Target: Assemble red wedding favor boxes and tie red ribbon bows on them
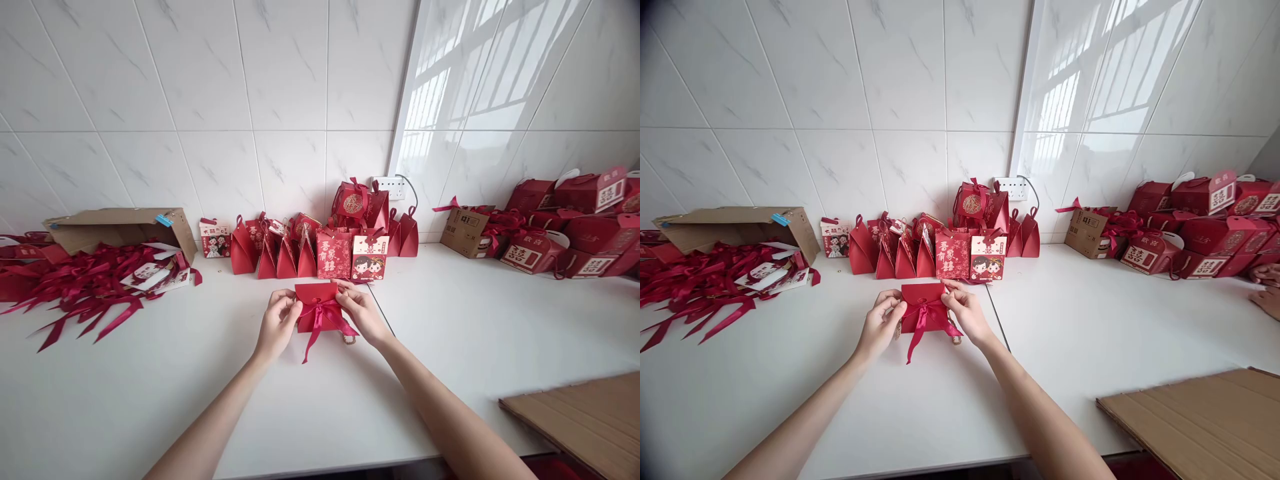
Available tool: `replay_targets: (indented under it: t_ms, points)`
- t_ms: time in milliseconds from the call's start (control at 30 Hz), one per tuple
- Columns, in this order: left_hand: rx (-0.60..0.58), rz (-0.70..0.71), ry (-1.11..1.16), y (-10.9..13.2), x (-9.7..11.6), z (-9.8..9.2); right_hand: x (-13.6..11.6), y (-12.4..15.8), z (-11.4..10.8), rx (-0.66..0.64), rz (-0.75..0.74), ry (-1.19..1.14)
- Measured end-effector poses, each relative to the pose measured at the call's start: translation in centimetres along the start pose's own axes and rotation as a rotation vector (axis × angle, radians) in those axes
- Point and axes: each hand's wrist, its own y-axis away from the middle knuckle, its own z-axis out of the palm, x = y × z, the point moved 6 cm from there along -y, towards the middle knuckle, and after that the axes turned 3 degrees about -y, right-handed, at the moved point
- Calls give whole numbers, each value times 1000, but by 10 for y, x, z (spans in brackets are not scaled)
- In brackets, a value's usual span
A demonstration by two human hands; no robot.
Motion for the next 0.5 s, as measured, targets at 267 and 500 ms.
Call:
replay_targets:
  t_ms: [267, 500]
  points:
    - [-17, -9, 19, 0, -1, 0, 0, -1, -2, -6, -14, -12]
    - [-18, -10, 13, 0, 0, 0, -1, -1, -2, -27, -17, 12]
